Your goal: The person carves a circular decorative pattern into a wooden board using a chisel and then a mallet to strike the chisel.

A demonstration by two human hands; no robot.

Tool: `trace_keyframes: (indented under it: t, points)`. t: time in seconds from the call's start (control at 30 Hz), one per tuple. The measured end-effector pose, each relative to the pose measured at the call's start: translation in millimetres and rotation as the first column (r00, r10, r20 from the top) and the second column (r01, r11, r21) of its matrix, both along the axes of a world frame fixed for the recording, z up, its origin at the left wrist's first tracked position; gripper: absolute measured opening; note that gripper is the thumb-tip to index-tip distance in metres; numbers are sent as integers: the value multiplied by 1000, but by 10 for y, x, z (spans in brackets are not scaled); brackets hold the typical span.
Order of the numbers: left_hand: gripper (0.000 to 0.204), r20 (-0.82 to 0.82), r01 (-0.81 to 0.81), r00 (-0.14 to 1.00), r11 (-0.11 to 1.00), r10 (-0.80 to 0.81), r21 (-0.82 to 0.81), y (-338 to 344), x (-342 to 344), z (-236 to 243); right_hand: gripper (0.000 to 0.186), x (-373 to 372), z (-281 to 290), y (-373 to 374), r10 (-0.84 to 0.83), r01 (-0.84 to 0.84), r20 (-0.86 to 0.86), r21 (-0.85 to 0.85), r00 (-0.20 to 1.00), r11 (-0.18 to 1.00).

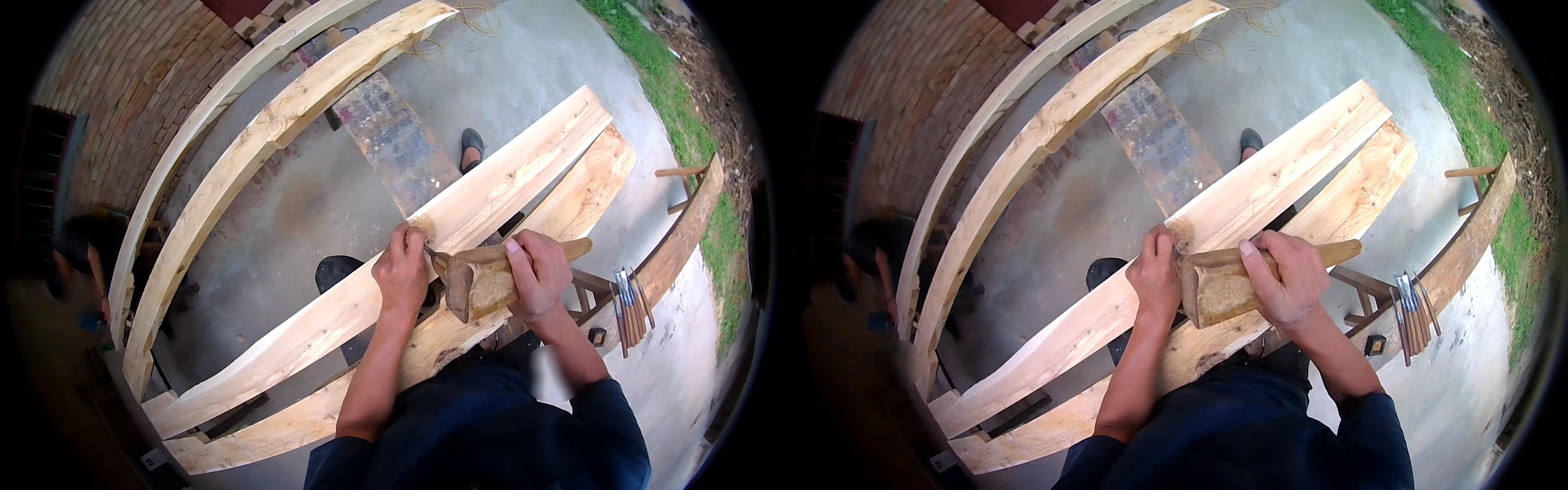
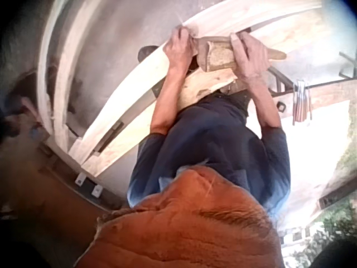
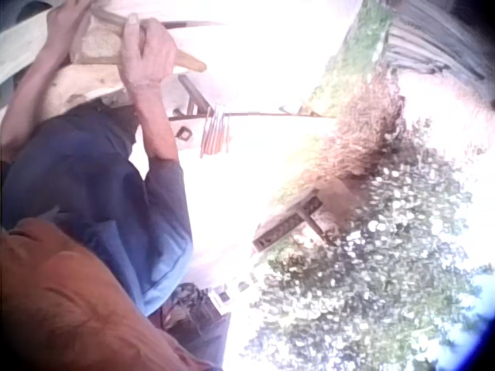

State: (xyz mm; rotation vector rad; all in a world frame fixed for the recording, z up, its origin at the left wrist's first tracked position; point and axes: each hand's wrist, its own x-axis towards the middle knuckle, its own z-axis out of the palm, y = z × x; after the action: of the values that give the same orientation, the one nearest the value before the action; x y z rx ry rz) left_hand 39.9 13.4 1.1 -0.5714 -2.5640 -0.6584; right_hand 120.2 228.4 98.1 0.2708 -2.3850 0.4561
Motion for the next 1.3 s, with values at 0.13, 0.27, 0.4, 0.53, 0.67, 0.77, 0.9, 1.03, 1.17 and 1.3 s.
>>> trace_keyframes:
  t: [0.13, 0.27, 0.4, 0.53, 0.67, 0.77, 0.9, 1.03, 1.17, 1.3]
  points:
    - [26, -10, -1, 1000, 1000, 1, 9, 57, 27, -9, 24, 201, -200, 56, -29, 32, 18, -228, 999, 973]
    - [21, -63, -14, 998, 999, 17, 50, -34, -19, -42, 59, -112, -122, -52, -27, 26, -25, -18, 999, 999]
    - [10, 23, -31, 999, 934, 24, 355, -158, -12, -117, 67, -15, -160, -11, -141, 112, -53, -376, 989, 920]
    - [8, -50, 19, 999, 879, 5, 477, -180, -25, 57, 67, 2, -268, 69, -121, 192, 171, -495, 978, 848]
    - [17, 122, -87, 992, 643, -11, 761, -136, -71, 185, 66, 94, -370, 134, -135, 371, 397, -610, 908, 700]
    - [20, 249, -194, 967, 472, -56, 860, -166, -58, 112, 64, 103, -459, 232, -122, 464, 510, -624, 851, 629]
    - [20, 314, -258, 946, 400, -79, 879, -159, -10, -40, 61, 132, -578, 302, -143, 527, 585, -563, 798, 636]
    - [20, 324, -261, 942, 429, -82, 865, -194, 7, -120, 61, 130, -558, 257, -107, 538, 638, -534, 762, 652]
    - [20, 279, -216, 959, 533, -39, 818, -213, -48, -124, 60, 93, -549, 196, -116, 522, 639, -496, 760, 694]
    - [16, 288, -219, 957, 739, 35, 637, -285, -91, -13, 60, 114, -598, 197, -139, 496, 624, -445, 769, 746]
